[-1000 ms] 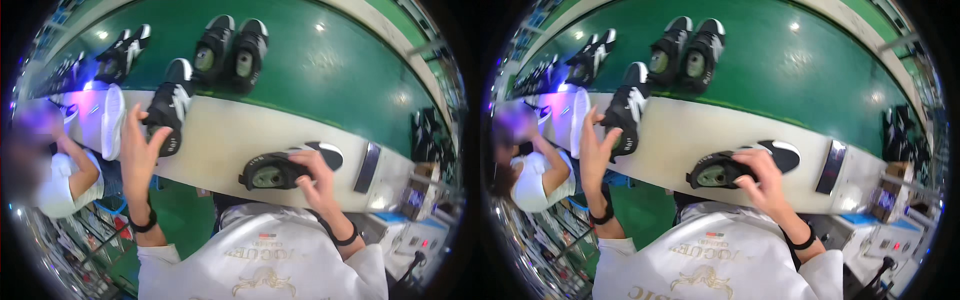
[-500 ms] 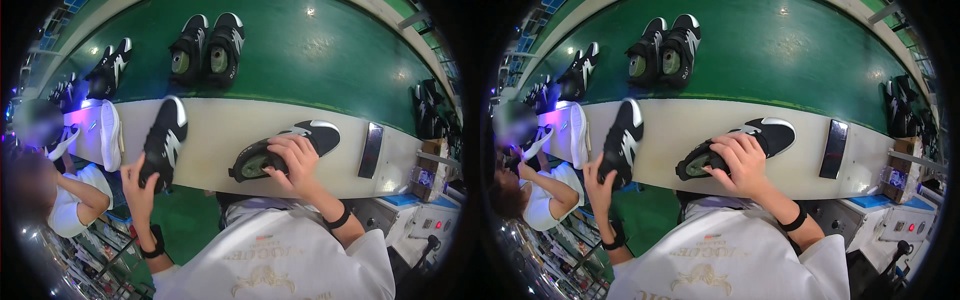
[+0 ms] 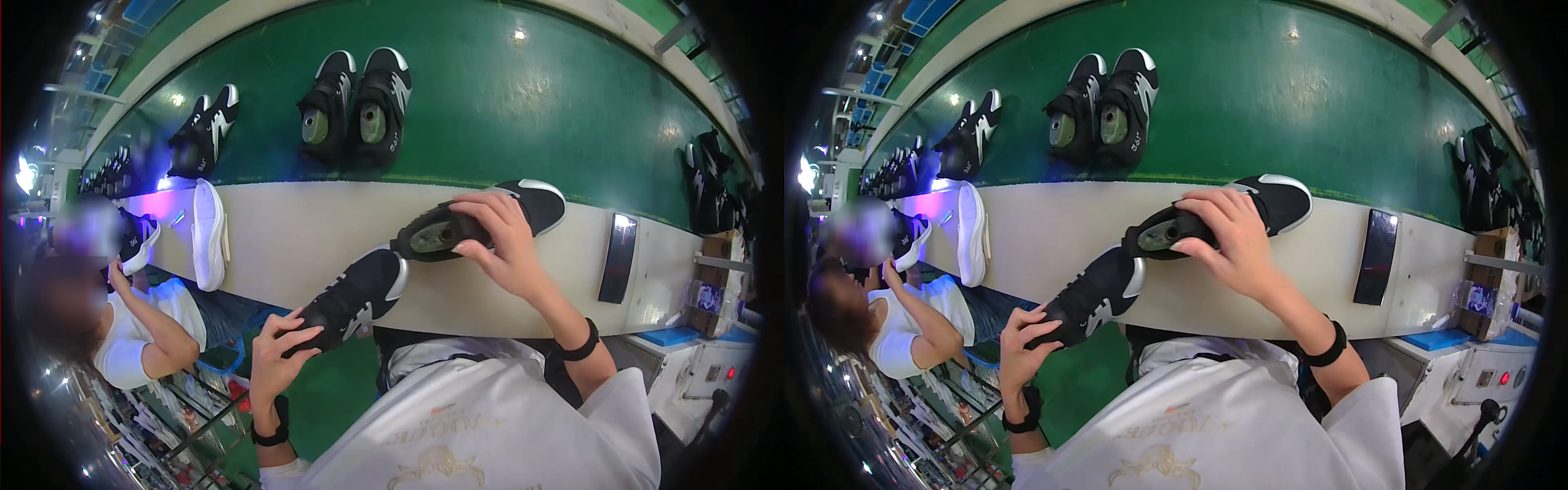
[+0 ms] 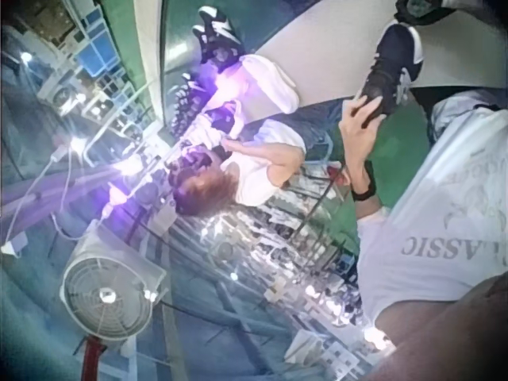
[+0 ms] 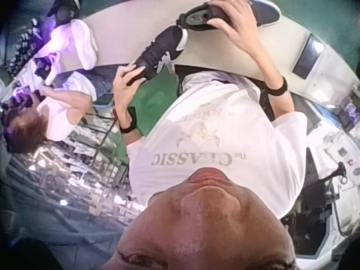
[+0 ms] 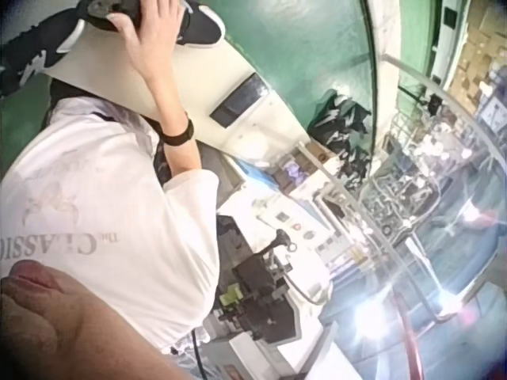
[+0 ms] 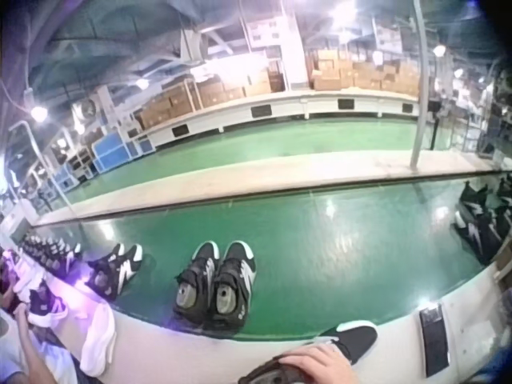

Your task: Assembling and inspecting shoes on a factory production line.

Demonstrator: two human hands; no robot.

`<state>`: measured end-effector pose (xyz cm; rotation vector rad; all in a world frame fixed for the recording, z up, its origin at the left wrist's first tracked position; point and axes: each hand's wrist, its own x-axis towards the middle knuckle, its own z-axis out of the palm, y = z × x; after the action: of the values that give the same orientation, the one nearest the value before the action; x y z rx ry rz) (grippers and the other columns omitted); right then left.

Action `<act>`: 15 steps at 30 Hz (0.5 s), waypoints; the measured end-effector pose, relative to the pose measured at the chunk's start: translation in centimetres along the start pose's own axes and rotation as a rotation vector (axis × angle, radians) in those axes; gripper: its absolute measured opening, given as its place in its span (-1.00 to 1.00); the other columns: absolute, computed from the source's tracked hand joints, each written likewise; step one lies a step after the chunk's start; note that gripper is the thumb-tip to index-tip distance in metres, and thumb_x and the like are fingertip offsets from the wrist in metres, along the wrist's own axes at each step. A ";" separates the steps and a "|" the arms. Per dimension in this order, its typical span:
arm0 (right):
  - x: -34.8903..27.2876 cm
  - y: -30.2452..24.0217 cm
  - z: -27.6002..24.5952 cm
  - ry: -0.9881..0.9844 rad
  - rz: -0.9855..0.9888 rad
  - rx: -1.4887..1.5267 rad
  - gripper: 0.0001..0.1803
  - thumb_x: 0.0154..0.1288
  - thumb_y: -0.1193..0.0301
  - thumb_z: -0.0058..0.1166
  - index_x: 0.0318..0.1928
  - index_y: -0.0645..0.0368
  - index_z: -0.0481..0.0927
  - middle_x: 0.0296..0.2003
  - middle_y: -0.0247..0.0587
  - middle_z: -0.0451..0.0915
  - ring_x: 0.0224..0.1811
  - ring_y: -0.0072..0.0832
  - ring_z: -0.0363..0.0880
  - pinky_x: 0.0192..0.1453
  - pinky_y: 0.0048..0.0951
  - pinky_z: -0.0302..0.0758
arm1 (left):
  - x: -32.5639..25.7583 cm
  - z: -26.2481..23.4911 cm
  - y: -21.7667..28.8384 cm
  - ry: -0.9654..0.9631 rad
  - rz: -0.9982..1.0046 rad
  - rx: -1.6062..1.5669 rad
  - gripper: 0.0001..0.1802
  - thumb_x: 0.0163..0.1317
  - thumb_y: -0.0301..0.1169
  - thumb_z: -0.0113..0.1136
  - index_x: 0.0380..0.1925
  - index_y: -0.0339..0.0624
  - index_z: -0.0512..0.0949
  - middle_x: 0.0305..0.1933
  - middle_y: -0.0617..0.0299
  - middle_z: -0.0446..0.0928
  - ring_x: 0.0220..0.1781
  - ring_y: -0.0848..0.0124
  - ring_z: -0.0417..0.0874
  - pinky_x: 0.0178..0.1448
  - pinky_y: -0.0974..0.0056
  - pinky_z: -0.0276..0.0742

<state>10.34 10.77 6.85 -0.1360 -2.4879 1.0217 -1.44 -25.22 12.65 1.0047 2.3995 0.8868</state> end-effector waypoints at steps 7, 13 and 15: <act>0.0 0.3 -1.6 -0.107 0.129 0.131 -0.52 0.20 0.15 0.20 0.02 0.19 0.54 0.06 -0.17 0.53 0.14 -0.20 0.40 0.27 -0.24 0.25 | 0.6 -0.2 0.9 -0.137 0.088 -0.032 -0.56 -0.21 -0.63 0.43 -0.26 0.06 0.74 -0.14 0.15 0.57 0.09 0.12 0.64 0.07 0.15 0.63; -0.2 0.3 -2.7 -0.149 0.175 0.143 -0.55 0.21 0.22 0.20 0.04 0.20 0.56 0.08 -0.15 0.53 0.16 -0.19 0.42 0.28 -0.25 0.26 | 5.0 3.7 4.1 -0.207 0.320 -0.053 -0.54 -0.16 -0.65 0.39 -0.19 0.05 0.72 -0.05 0.18 0.57 0.13 0.11 0.61 0.04 0.14 0.64; -0.1 0.0 -3.0 -0.156 0.187 0.211 -0.55 0.21 0.25 0.20 0.06 0.21 0.55 0.11 -0.12 0.51 0.19 -0.18 0.40 0.30 -0.24 0.27 | 7.0 6.0 5.7 -0.217 0.391 -0.111 -0.52 -0.13 -0.65 0.36 -0.14 0.06 0.69 0.00 0.19 0.56 0.15 0.12 0.59 0.07 0.15 0.63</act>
<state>11.78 12.72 8.70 -0.2352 -2.5204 1.4150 0.06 -14.53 11.43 1.4730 1.9857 0.9694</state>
